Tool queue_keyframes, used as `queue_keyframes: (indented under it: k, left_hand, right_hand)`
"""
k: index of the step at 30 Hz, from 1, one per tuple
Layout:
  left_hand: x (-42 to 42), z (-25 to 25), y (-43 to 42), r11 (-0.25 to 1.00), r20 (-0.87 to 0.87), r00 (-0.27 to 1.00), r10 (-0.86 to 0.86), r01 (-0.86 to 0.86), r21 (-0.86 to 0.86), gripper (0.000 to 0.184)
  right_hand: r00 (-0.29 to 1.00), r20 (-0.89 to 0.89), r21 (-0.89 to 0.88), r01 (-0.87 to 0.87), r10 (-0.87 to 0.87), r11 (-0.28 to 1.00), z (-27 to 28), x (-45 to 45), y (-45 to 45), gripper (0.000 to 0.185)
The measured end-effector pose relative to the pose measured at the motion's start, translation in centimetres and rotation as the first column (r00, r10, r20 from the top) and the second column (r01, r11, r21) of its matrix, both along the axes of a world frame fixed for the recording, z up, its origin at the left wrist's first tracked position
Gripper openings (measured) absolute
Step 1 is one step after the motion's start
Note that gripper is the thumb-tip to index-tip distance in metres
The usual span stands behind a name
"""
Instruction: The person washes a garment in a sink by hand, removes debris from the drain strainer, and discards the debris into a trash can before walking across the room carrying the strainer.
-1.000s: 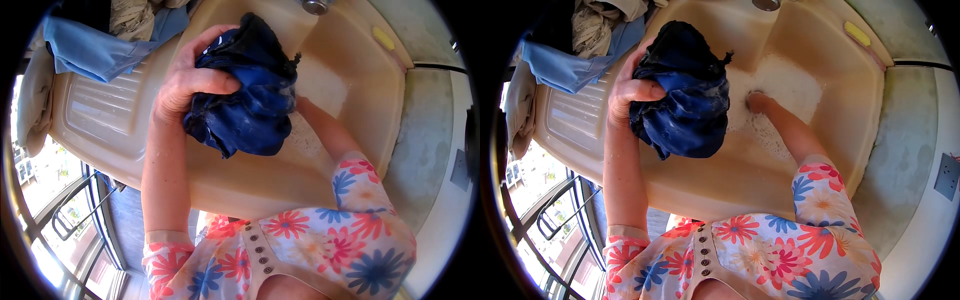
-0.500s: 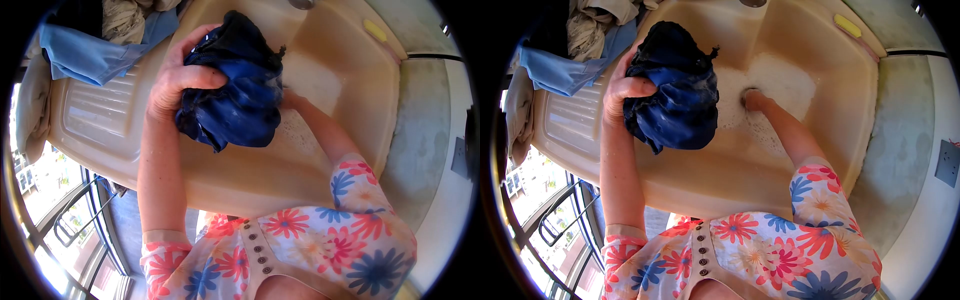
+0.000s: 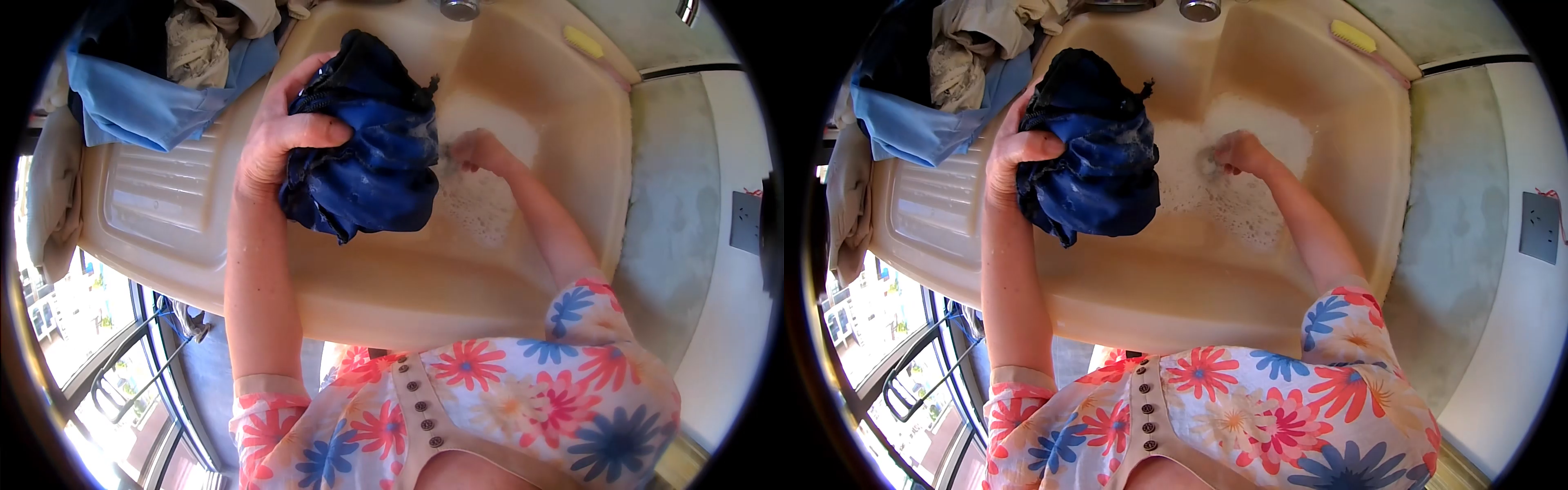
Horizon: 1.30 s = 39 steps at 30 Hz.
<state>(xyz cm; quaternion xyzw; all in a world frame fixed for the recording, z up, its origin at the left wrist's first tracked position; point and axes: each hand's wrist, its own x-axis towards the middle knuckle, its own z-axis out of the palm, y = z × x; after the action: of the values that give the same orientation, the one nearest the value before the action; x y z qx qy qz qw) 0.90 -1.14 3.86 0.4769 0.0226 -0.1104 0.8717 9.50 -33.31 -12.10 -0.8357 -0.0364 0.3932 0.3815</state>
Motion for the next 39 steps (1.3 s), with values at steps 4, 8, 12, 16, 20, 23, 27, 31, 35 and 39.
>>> queue_keyframes:
  k: [4, 8, 12, 16, 20, 23, 27, 31, 35, 39]
  left_hand:
    - [-0.1, 0.0, -0.1, 1.000, 0.015, 1.000, 0.003, -0.002, -0.024, 0.068]
    - [-0.3, 0.5, -0.4, 0.999, 0.033, 0.999, 0.025, -0.024, -0.026, 0.068]
    - [0.0, 0.5, -0.2, 0.999, 0.033, 0.999, -0.037, 0.036, 0.013, 0.068]
    - [-0.4, 0.8, -0.2, 0.999, 0.034, 0.999, -0.039, 0.039, 0.007, 0.069]
    - [-0.4, 0.6, -0.1, 0.999, 0.037, 0.998, -0.047, 0.046, 0.024, 0.069]
    - [-0.6, 0.8, -0.4, 0.999, 0.047, 0.998, -0.043, 0.044, -0.007, 0.069]
    - [-0.9, 1.1, -0.3, 0.999, 0.055, 0.998, -0.044, 0.045, -0.026, 0.068]
    - [-1.0, 1.2, -0.3, 0.998, 0.045, 0.998, -0.051, 0.052, -0.029, 0.067]
    - [-0.9, 0.7, -0.2, 0.999, 0.027, 1.000, -0.014, 0.015, -0.030, 0.065]
    - [-0.8, 1.0, -0.7, 0.998, 0.032, 0.998, -0.053, 0.054, -0.026, 0.065]
  right_hand:
    - [0.946, -0.188, 0.326, 0.313, -0.264, 0.892, 1.5, -1.0, 0.6, 0.010]
    - [0.627, 0.590, -0.520, -0.187, 0.508, 0.834, -3.1, -3.8, 0.6, 0.018]
    - [0.638, 0.770, -0.146, 0.124, 0.034, 0.981, 3.6, 0.8, 2.8, 0.024]
    - [0.268, 0.949, 0.131, 0.147, -0.167, 0.980, 15.9, 3.8, 7.4, 0.029]
    - [0.509, 0.854, 0.159, -0.066, -0.104, 0.985, 19.5, 6.4, 11.7, 0.057]
    - [0.220, 0.964, 0.162, -0.048, -0.148, 0.986, 18.7, 6.4, 14.5, 0.030]
    - [0.269, 0.958, 0.144, -0.168, -0.095, 0.975, 18.4, 3.2, 12.8, 0.030]
    - [0.758, 0.395, 0.693, 0.124, -0.518, 0.710, 19.0, 2.2, 7.4, 0.029]
    - [0.724, -0.163, 0.703, 0.562, -0.670, 0.436, 15.2, 3.2, -3.9, 0.036]
    - [0.679, -0.183, 0.672, 0.614, -0.711, 0.414, 18.3, 2.4, -7.9, 0.035]
